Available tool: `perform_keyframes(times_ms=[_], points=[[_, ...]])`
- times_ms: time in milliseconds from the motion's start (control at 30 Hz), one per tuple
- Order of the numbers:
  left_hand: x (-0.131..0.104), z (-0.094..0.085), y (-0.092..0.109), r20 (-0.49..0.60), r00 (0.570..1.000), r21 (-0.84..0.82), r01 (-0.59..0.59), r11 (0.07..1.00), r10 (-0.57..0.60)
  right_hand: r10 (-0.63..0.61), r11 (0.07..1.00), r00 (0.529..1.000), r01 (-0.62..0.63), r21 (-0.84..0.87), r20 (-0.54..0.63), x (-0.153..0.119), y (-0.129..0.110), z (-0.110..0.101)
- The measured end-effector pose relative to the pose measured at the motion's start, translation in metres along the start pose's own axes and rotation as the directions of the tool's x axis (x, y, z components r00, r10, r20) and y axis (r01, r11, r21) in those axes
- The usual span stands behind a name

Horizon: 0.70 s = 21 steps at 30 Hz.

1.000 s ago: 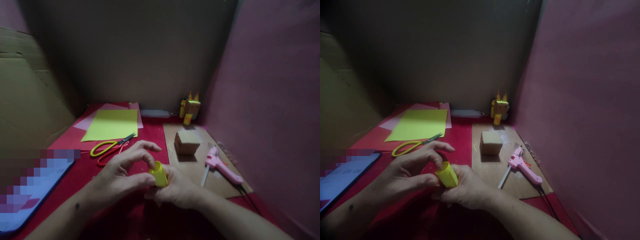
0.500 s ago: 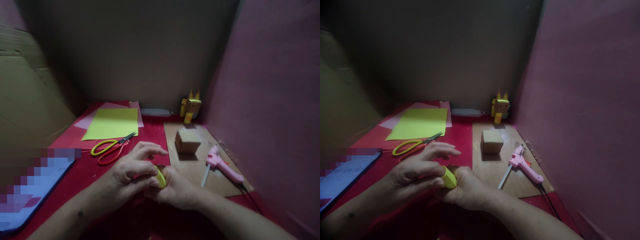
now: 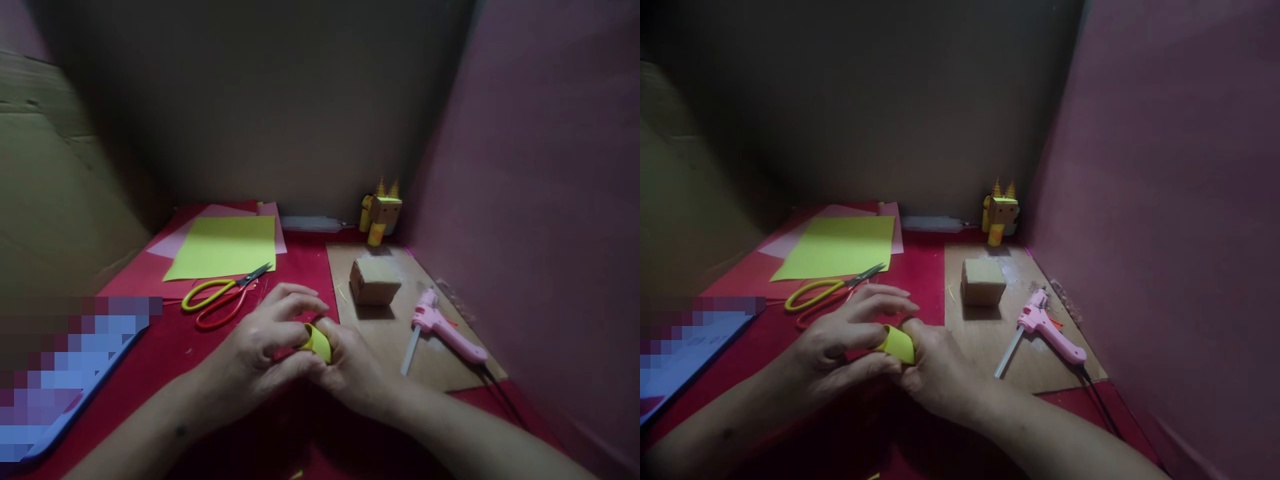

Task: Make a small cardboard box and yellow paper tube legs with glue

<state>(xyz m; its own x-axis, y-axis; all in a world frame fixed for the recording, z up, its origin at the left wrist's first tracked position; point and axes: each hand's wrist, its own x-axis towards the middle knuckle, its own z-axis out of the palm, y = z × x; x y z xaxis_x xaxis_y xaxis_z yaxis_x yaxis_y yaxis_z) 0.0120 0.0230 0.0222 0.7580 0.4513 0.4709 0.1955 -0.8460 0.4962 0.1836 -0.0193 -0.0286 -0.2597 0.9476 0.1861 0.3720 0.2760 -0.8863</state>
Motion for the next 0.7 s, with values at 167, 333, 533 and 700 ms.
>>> perform_keyframes(times_ms=[167, 333, 533, 700], points=[[0.0, 0.005, -0.005, -0.018, 0.998, 0.039, -0.061, 0.997, 0.061, 0.029, 0.996, 0.998, -0.033, 0.083, 0.049, 0.002, 0.001, 0.001], [0.0, 0.004, -0.003, 0.02, 0.998, 0.005, -0.061, 0.998, 0.061, 0.108, 0.952, 0.968, -0.167, 0.256, 0.228, 0.007, -0.001, 0.002], [-0.001, 0.006, 0.003, -0.029, 0.994, -0.045, 0.106, 0.993, -0.107, 0.135, 0.969, 0.986, -0.153, 0.193, 0.102, 0.003, -0.002, 0.001], [-0.002, 0.015, 0.001, -0.125, 0.977, -0.081, 0.162, 0.983, -0.172, 0.091, 0.992, 0.994, -0.095, 0.079, 0.052, 0.003, 0.001, 0.003]])
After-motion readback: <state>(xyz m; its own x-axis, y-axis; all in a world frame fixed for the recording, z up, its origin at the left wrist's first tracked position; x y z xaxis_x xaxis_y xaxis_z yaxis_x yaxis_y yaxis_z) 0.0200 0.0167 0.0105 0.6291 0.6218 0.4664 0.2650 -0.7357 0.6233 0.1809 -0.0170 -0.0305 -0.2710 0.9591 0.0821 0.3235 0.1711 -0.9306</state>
